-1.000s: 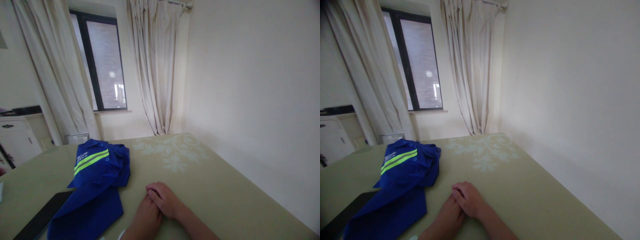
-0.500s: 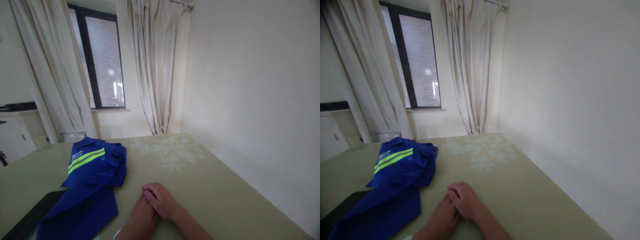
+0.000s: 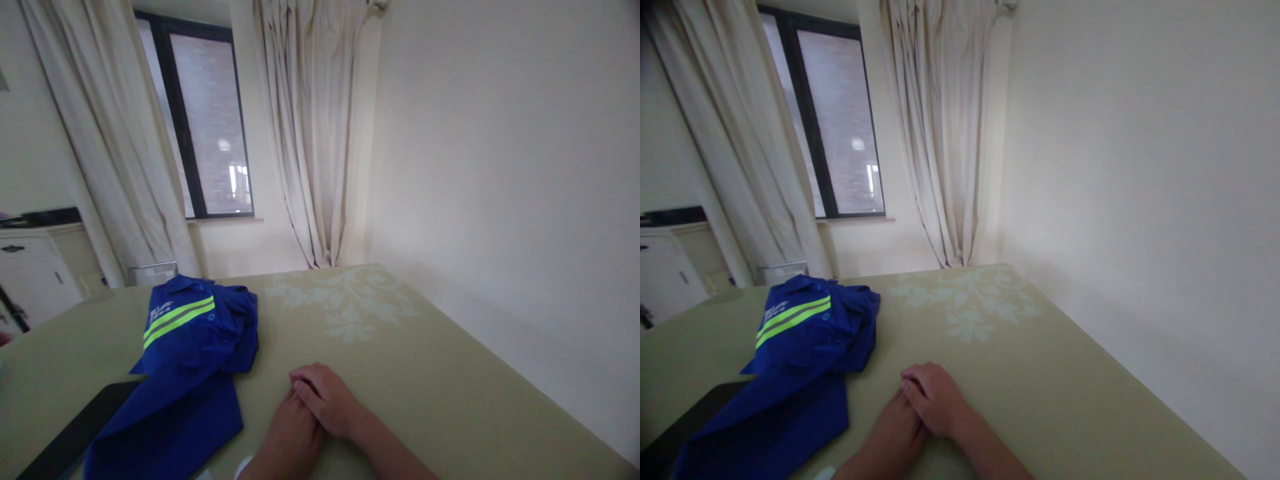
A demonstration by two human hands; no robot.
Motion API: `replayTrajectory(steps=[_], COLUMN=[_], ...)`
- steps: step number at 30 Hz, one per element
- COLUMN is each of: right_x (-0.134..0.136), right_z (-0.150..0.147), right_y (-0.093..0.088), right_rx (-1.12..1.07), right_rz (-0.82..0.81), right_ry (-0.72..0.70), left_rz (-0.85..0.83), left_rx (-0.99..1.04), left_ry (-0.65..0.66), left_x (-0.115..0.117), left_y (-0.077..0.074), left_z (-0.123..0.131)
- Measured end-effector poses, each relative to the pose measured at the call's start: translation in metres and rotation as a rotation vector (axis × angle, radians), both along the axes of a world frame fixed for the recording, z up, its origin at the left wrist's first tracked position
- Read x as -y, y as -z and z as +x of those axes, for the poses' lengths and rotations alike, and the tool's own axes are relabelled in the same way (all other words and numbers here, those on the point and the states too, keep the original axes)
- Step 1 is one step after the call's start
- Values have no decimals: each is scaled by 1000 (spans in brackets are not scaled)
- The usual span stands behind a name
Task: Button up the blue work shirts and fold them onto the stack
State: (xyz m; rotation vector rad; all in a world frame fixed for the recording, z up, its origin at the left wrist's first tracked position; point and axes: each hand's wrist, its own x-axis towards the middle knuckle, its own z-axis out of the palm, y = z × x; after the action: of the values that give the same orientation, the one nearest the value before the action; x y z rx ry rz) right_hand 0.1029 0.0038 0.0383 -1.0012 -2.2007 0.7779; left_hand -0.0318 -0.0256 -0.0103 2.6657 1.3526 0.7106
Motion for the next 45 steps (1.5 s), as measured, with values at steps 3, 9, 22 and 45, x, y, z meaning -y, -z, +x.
replayTrajectory(steps=[3, 9, 22, 45], right_x=[-1, 0, 2, -1], right_z=[0, 1, 1, 0], right_y=[1, 1, 0, 3], right_rx=[-8, -3, -11, -9], right_rz=[6, -6, -7, 1], right_ry=[2, 9, 12, 13], left_rz=[-6, 4, 40, 0], left_rx=[-6, 26, 32, 30], left_ry=[4, -24, -6, -20], left_x=[0, 0, -1, 2], left_y=[-1, 0, 4, -3], left_z=[0, 0, 3, 1])
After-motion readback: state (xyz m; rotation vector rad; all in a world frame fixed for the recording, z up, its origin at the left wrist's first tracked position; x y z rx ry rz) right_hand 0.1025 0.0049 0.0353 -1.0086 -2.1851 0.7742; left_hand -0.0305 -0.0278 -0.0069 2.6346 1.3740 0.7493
